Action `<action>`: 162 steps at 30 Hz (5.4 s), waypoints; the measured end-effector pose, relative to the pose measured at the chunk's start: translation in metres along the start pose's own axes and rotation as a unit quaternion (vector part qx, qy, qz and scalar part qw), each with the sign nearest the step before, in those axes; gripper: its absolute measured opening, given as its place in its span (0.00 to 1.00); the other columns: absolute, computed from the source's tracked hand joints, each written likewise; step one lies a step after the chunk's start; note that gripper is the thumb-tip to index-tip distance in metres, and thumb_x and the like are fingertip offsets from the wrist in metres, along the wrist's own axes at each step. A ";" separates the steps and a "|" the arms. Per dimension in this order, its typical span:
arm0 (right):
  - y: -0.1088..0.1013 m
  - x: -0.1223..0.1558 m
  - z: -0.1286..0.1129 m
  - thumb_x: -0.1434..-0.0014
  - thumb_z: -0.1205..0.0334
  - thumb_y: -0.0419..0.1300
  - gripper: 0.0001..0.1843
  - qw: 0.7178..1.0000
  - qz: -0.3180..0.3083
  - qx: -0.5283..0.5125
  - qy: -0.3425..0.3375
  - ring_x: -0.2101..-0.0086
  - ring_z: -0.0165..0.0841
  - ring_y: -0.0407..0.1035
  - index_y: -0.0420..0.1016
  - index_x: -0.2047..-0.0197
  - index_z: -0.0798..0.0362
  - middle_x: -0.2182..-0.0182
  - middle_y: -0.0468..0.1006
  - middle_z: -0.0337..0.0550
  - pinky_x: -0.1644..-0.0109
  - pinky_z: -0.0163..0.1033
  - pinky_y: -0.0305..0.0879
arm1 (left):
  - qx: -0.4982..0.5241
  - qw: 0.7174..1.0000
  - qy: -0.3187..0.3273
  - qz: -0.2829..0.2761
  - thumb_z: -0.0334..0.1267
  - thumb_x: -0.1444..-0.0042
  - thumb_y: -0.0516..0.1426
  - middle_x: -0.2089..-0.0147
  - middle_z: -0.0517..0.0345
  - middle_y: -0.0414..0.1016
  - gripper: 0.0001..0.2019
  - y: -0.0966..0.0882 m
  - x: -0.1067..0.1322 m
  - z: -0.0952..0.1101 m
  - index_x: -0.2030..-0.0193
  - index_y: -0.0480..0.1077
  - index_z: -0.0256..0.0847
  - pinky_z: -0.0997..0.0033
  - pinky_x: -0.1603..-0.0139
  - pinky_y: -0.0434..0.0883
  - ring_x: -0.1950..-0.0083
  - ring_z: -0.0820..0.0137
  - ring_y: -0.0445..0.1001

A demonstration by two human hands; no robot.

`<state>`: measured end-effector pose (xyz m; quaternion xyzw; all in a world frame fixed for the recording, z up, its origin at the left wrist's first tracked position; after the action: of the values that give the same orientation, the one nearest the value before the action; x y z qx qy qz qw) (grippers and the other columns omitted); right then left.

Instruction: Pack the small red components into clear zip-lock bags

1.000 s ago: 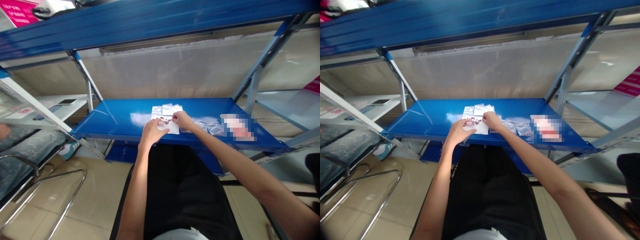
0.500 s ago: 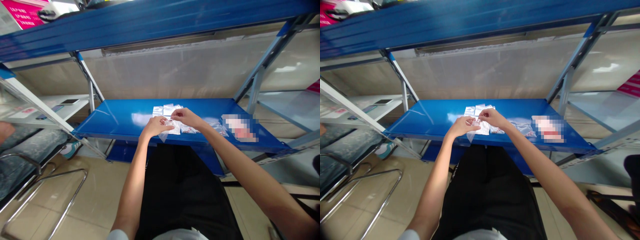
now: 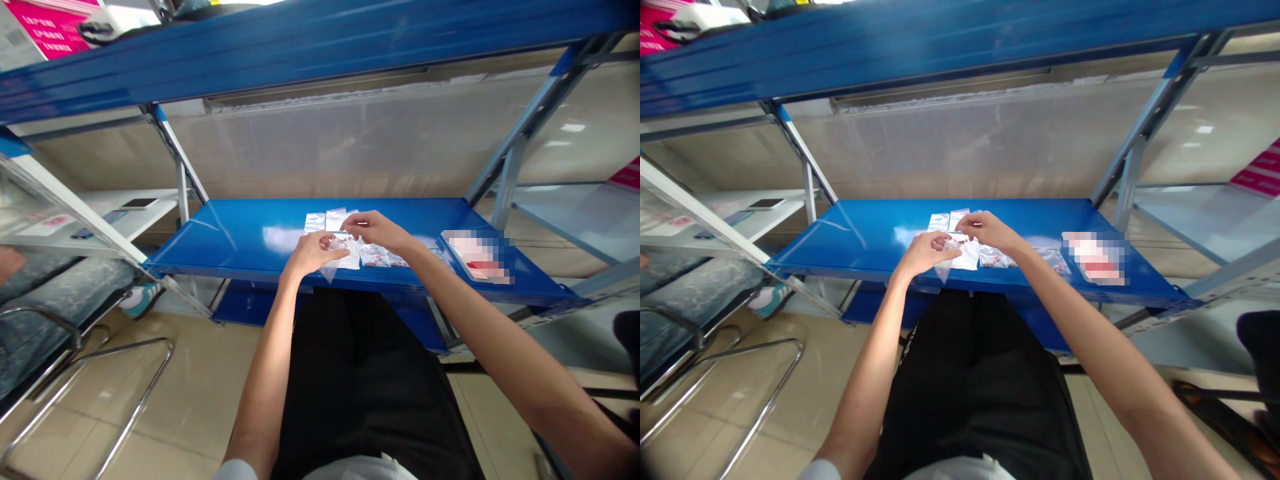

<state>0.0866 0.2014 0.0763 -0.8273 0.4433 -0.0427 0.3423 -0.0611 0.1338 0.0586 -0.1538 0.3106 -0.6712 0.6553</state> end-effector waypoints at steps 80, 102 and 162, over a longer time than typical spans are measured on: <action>0.017 -0.020 0.029 0.39 0.53 0.61 0.14 0.999 -0.003 0.039 -0.008 0.70 0.32 0.65 0.81 0.64 0.56 0.71 0.77 0.42 0.65 0.37 0.57 | 0.010 0.999 -0.031 0.019 0.59 0.50 0.69 0.53 0.47 0.82 0.28 0.001 0.000 -0.016 0.52 0.80 0.38 0.69 0.61 0.75 0.57 0.61 0.80; 0.052 -0.001 0.067 0.39 0.66 0.63 0.09 0.967 0.003 0.251 0.044 0.64 0.37 0.75 0.83 0.57 0.54 0.64 0.84 0.47 0.62 0.36 0.60 | -0.003 0.999 -0.031 0.021 0.60 0.51 0.68 0.58 0.53 0.83 0.27 -0.002 0.000 -0.019 0.53 0.81 0.41 0.67 0.57 0.75 0.57 0.62 0.80; 0.040 -0.035 0.083 0.39 0.66 0.63 0.09 0.956 0.031 0.288 0.046 0.59 0.39 0.74 0.85 0.58 0.56 0.61 0.83 0.50 0.55 0.37 0.62 | 0.038 0.998 -0.048 0.009 0.59 0.49 0.68 0.53 0.49 0.82 0.27 -0.007 0.003 -0.020 0.51 0.80 0.40 0.69 0.70 0.76 0.61 0.61 0.81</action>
<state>0.0685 0.2571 -0.0027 -0.6768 0.4531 -0.1959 0.5462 -0.0795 0.1345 0.0474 -0.1579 0.2544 -0.6687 0.6806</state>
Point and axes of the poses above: each hand's wrist, its own x-axis away from the middle knuckle, its own y-axis out of the palm, z = x × y, the point moved 9 cm from there along -x, towards the middle knuckle
